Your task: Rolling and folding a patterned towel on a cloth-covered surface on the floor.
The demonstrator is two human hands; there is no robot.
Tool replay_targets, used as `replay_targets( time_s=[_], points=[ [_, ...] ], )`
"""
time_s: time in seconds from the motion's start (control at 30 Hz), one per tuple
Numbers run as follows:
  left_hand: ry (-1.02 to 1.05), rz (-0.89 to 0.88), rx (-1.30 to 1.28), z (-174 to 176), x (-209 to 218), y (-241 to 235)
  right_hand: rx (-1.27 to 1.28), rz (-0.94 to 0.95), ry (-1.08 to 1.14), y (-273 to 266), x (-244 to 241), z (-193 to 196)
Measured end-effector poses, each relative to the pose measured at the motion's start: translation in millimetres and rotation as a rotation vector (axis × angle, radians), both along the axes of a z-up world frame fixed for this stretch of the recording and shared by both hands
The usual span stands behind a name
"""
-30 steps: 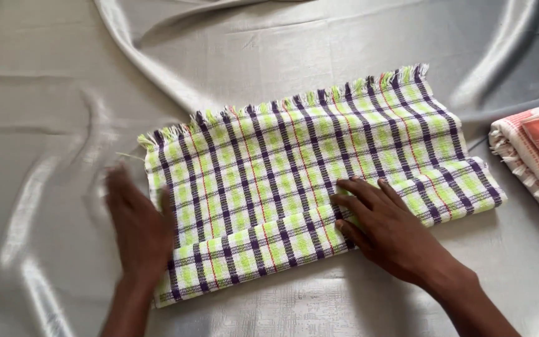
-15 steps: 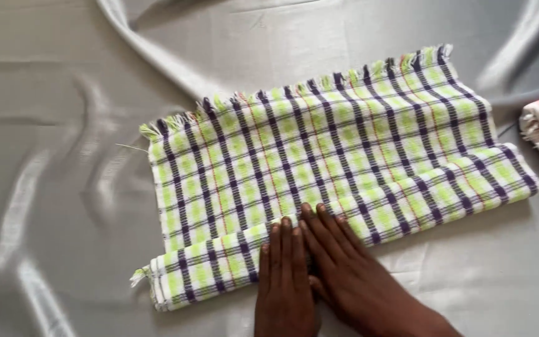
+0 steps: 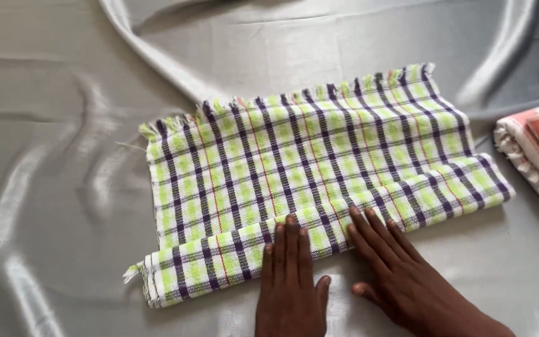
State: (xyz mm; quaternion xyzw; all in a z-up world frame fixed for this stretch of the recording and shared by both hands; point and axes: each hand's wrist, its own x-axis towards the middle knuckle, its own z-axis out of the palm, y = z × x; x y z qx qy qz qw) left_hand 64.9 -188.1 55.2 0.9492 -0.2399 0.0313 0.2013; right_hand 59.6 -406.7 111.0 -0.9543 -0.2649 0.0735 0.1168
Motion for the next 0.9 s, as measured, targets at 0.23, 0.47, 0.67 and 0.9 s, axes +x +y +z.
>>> replay_targets(
  time_s=[0.23, 0.47, 0.67, 0.9],
  points=[
    [-0.038, -0.049, 0.008, -7.9, 4.3, 5.3, -0.043, -0.042, -0.048, 5.2, 1.2, -15.8],
    [-0.081, -0.028, 0.087, -18.1, 5.6, 17.7, -0.181, -0.145, -0.122, -33.5, 13.8, -20.3],
    [-0.080, -0.053, 0.132, -19.1, 13.7, 30.9, -0.193, -0.436, 0.235, -110.4, 24.0, -16.5],
    [-0.097, -0.083, 0.136, -36.7, 19.1, 50.9, -0.272, -0.702, 0.220, -136.3, 27.7, -25.6]
  ],
)
